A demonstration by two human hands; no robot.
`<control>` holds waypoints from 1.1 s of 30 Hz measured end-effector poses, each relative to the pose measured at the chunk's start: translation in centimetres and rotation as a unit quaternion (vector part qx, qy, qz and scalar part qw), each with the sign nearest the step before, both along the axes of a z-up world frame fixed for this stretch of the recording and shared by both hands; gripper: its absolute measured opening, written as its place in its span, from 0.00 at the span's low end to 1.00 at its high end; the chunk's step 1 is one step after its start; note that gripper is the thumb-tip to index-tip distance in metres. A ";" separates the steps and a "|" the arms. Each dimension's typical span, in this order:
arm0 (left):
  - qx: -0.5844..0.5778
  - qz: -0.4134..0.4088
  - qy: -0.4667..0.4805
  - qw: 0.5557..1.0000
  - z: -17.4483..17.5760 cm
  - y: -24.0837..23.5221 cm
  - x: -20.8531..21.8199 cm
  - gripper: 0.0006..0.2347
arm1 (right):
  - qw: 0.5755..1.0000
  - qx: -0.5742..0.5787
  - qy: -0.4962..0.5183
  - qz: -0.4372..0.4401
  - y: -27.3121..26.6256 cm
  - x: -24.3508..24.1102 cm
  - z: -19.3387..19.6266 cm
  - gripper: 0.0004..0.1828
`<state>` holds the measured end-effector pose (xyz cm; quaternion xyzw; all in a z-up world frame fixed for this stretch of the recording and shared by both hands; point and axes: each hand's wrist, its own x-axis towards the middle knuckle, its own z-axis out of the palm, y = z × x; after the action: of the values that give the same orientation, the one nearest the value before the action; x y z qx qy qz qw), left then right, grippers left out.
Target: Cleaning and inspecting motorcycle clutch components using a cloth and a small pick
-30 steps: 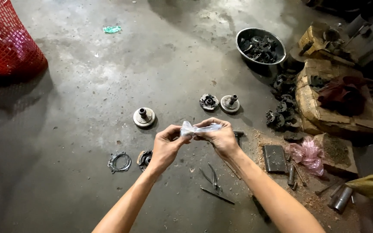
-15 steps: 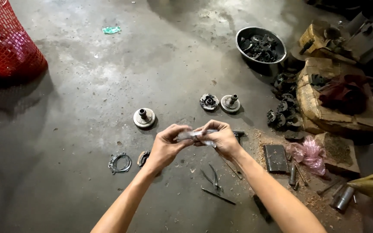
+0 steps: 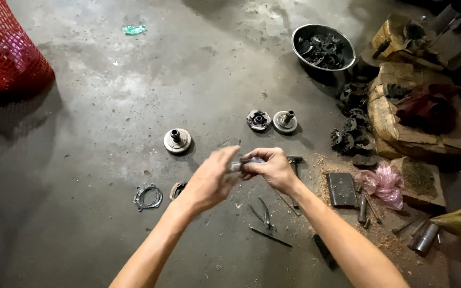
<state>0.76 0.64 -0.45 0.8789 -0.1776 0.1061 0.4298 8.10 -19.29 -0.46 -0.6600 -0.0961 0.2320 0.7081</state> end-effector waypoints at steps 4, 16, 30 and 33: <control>0.214 -0.013 -0.086 0.973 -6.1 0.9 1.2 0.06 | 0.999 -0.044 -0.006 0.014 0.1 -0.7 1.9 0.13; 0.024 0.006 0.006 1.000 -2.3 0.7 -0.1 0.05 | 0.881 -0.209 -0.416 0.083 -0.1 -0.3 -0.5 0.06; -0.565 0.240 0.197 0.764 -4.2 -3.8 1.0 0.15 | 0.916 -0.174 -0.347 -0.103 6.1 -4.2 -3.8 0.29; -0.617 0.143 0.276 0.723 -4.0 -3.4 0.6 0.22 | 0.916 -0.183 -0.342 -0.102 3.6 -1.6 -4.9 0.26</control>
<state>1.34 -2.74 -4.45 0.4246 0.1812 0.0047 0.8871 6.45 -15.66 -5.32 -0.8234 -0.2206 -0.0679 0.5184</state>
